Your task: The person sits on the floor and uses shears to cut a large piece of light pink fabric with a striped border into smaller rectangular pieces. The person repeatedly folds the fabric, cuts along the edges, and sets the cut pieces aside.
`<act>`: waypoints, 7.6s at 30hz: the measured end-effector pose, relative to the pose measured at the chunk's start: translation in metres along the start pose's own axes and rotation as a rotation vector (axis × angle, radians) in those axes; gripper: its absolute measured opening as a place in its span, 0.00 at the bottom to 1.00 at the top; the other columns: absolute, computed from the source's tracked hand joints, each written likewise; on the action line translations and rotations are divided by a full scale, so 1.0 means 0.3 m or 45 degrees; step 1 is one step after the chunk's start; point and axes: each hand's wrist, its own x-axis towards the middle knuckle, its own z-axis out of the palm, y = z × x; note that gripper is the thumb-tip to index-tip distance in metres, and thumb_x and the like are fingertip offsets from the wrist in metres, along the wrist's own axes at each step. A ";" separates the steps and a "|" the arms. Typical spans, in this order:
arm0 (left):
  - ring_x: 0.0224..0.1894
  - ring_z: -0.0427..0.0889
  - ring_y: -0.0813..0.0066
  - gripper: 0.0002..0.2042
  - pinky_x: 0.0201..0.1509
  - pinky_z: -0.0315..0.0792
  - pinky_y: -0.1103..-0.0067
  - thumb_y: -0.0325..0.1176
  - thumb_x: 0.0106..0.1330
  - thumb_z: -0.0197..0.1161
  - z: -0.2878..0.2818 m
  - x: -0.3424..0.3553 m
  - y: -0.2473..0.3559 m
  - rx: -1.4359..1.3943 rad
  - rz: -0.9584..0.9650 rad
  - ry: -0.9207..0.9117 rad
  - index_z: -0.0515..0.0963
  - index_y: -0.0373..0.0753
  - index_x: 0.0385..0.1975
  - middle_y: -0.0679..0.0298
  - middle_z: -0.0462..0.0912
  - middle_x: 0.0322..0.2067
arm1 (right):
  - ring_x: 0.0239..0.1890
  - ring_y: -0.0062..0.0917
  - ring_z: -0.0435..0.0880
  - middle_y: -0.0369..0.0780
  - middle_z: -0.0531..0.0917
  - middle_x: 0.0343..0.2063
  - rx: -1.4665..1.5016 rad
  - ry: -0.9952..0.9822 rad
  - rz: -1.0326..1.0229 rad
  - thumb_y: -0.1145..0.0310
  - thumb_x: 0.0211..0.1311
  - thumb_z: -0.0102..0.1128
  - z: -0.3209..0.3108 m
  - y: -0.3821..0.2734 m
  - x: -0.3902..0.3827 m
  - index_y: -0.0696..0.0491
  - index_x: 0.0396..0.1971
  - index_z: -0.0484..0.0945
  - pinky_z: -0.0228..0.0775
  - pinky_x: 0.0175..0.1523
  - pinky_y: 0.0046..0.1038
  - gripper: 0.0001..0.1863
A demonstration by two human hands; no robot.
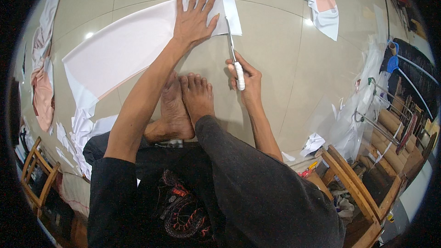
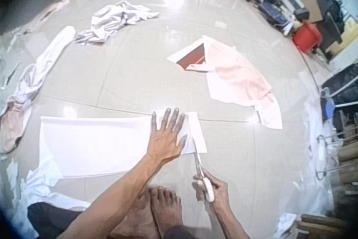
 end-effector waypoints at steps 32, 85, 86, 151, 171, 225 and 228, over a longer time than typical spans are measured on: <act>0.83 0.52 0.59 0.34 0.82 0.41 0.39 0.56 0.77 0.48 -0.007 0.004 0.003 -0.074 0.000 -0.018 0.59 0.50 0.80 0.64 0.56 0.81 | 0.20 0.12 0.74 0.38 0.90 0.42 -0.035 0.039 -0.084 0.72 0.66 0.74 0.072 -0.036 0.086 0.56 0.66 0.80 0.65 0.20 0.17 0.28; 0.84 0.46 0.54 0.20 0.84 0.35 0.42 0.46 0.73 0.59 -0.008 0.160 0.130 -0.434 0.153 0.003 0.83 0.45 0.58 0.55 0.58 0.80 | 0.24 0.09 0.75 0.42 0.88 0.50 -0.044 0.353 -0.402 0.70 0.71 0.69 -0.097 -0.109 0.062 0.59 0.72 0.71 0.67 0.23 0.15 0.32; 0.84 0.47 0.53 0.16 0.84 0.35 0.42 0.43 0.72 0.60 0.063 0.151 0.084 -0.511 0.075 0.137 0.86 0.45 0.51 0.54 0.60 0.79 | 0.25 0.09 0.75 0.42 0.88 0.50 -0.049 0.280 -0.402 0.70 0.72 0.68 -0.067 -0.099 0.081 0.58 0.73 0.70 0.67 0.24 0.14 0.32; 0.74 0.69 0.55 0.09 0.81 0.43 0.42 0.38 0.73 0.67 -0.280 -0.448 -0.467 -0.540 -0.975 0.292 0.87 0.39 0.41 0.57 0.81 0.65 | 0.34 0.30 0.88 0.44 0.90 0.32 -1.169 0.937 -0.749 0.64 0.63 0.75 -0.743 -0.373 0.653 0.60 0.37 0.88 0.79 0.44 0.33 0.13; 0.32 0.78 0.78 0.19 0.38 0.77 0.77 0.26 0.73 0.60 -0.354 -0.358 -0.407 -1.657 -1.245 0.295 0.72 0.31 0.62 0.60 0.79 0.35 | 0.35 0.28 0.87 0.40 0.90 0.32 -1.343 0.919 -0.561 0.58 0.67 0.70 -0.812 -0.308 0.630 0.56 0.40 0.89 0.79 0.45 0.32 0.15; 0.86 0.40 0.59 0.34 0.85 0.37 0.49 0.50 0.81 0.52 -0.195 -0.528 -0.328 -0.220 -0.448 0.044 0.57 0.43 0.81 0.60 0.48 0.83 | 0.62 0.47 0.76 0.53 0.75 0.61 -1.679 0.594 -0.763 0.73 0.66 0.68 -0.313 -0.063 0.000 0.63 0.66 0.69 0.68 0.67 0.44 0.30; 0.86 0.41 0.61 0.34 0.86 0.35 0.50 0.50 0.81 0.50 -0.211 -0.541 -0.303 -0.256 -0.440 -0.057 0.55 0.43 0.82 0.62 0.47 0.84 | 0.60 0.47 0.78 0.54 0.75 0.62 -1.556 0.534 -0.634 0.75 0.65 0.68 -0.337 -0.023 0.010 0.62 0.71 0.64 0.71 0.65 0.43 0.36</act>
